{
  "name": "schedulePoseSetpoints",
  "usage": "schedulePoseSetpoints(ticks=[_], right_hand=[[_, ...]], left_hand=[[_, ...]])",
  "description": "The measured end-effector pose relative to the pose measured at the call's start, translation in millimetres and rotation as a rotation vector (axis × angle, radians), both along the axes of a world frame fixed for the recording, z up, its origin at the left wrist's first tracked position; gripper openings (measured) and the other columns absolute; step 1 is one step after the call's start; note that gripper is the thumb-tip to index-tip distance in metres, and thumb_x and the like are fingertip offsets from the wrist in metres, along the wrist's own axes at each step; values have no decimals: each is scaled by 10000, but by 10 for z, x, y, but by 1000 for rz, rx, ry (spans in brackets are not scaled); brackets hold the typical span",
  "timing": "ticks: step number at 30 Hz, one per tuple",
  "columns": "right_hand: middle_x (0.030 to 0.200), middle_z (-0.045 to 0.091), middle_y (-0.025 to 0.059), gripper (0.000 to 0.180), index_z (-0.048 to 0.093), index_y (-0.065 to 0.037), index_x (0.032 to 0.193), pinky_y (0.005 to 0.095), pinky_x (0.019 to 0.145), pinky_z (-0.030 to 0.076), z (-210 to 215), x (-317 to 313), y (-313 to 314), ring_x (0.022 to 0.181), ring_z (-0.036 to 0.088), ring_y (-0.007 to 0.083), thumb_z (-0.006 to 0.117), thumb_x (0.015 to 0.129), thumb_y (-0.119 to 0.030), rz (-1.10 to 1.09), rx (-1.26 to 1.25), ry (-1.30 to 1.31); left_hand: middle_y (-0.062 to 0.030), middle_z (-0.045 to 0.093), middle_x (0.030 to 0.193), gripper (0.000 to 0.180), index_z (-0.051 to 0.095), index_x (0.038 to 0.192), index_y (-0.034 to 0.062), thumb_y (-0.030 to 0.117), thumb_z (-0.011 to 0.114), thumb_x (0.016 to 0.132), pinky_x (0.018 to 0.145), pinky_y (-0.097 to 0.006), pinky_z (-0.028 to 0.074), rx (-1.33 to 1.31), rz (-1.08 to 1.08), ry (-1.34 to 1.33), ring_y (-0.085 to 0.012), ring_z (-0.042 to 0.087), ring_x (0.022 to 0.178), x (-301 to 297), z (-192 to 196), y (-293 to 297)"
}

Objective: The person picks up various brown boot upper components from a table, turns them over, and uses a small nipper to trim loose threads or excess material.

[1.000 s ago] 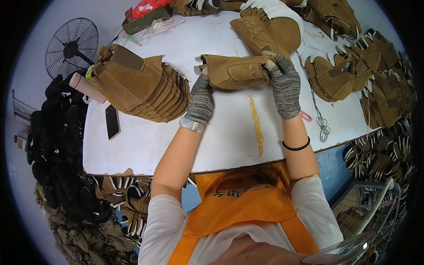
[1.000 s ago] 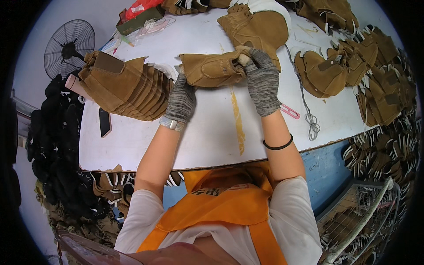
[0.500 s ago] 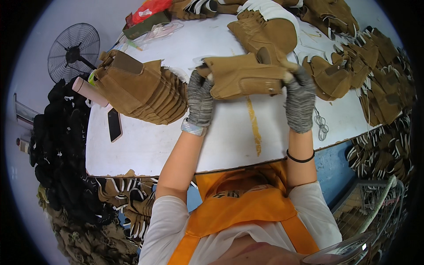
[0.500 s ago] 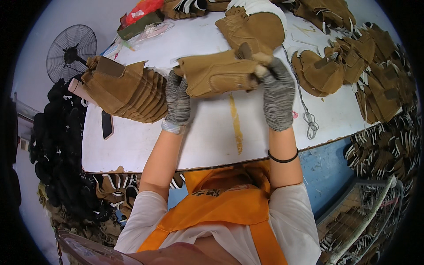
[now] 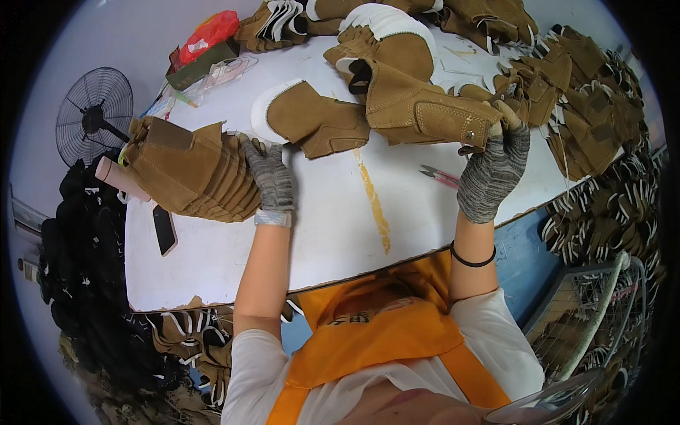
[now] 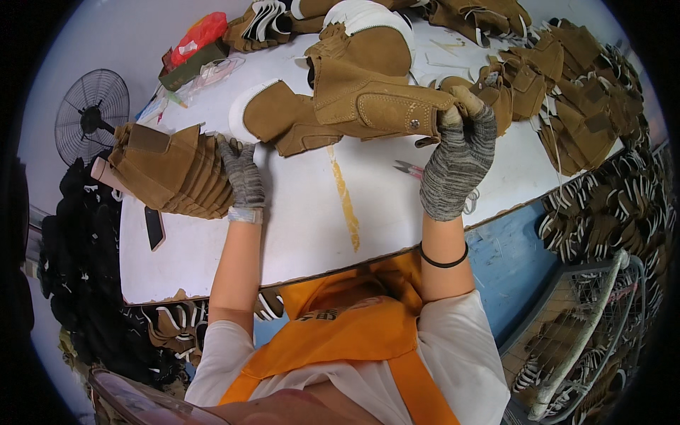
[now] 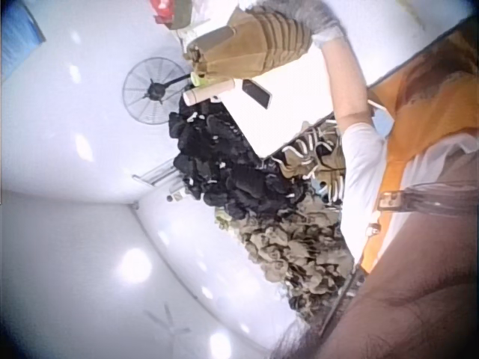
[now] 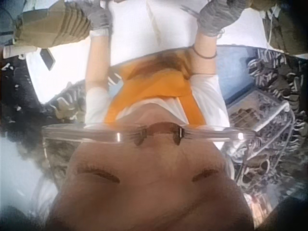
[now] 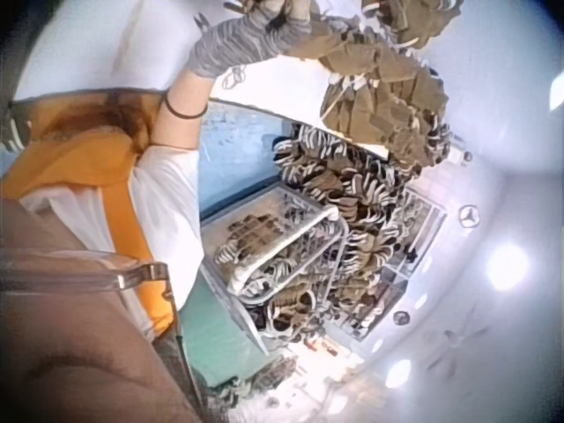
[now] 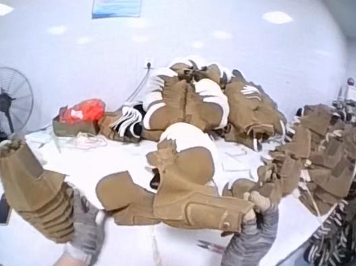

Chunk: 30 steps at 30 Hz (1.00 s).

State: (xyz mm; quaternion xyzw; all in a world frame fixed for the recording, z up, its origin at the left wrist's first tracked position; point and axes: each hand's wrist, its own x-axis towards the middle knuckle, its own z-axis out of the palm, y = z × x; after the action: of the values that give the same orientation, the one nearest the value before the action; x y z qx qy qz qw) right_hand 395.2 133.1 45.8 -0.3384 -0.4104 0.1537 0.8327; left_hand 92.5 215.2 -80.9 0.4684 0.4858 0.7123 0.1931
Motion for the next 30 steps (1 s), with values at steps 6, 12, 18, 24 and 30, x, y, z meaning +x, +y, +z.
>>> schedulePoseSetpoints(ticks=[6, 12, 18, 24, 30], right_hand=[[1078, 630, 93, 267, 593, -36, 1127, 208, 566, 536, -97, 5, -23, 951, 640, 175, 602, 934, -220, 65, -28, 54], [957, 630, 84, 225, 623, -35, 1002, 500, 1048, 393, -276, -135, -154, 1014, 609, 284, 682, 855, -195, 168, 148, -619], [896, 638, 70, 229, 667, -69, 901, 491, 1055, 386, -454, -21, -181, 902, 595, 242, 695, 698, 33, 210, 71, -927], [965, 658, 83, 205, 669, -39, 992, 375, 996, 447, -292, 184, -335, 923, 616, 230, 601, 815, 39, 300, -244, -766], [1025, 628, 77, 349, 680, -73, 1049, 327, 848, 490, -101, -85, -454, 949, 588, 227, 783, 718, -118, 225, -190, -868]], left_hand=[[-150, 497, 1272, 479, 504, 1289, 8, 189, 672, 879, 1023, -395, 366, 271, 21, 549, -275, 463, 1186, 543, 756, -664], [-118, 536, 1289, 786, 502, 1300, 4, 593, 660, 804, 1032, -375, 379, 103, -934, -367, -229, 489, 1200, 861, 655, -831], [-81, 556, 1262, 822, 484, 1317, 10, 568, 722, 762, 986, -328, 420, -396, -1099, 46, -196, 522, 1144, 401, 728, -762], [-88, 604, 1192, 621, 512, 1287, 26, 287, 780, 791, 962, -325, 453, -371, -929, 267, -178, 561, 1100, 536, 806, -881], [-92, 597, 1215, 585, 507, 1292, 62, 223, 774, 796, 971, -346, 461, -157, -781, 545, -219, 570, 1116, 611, 704, -895]])
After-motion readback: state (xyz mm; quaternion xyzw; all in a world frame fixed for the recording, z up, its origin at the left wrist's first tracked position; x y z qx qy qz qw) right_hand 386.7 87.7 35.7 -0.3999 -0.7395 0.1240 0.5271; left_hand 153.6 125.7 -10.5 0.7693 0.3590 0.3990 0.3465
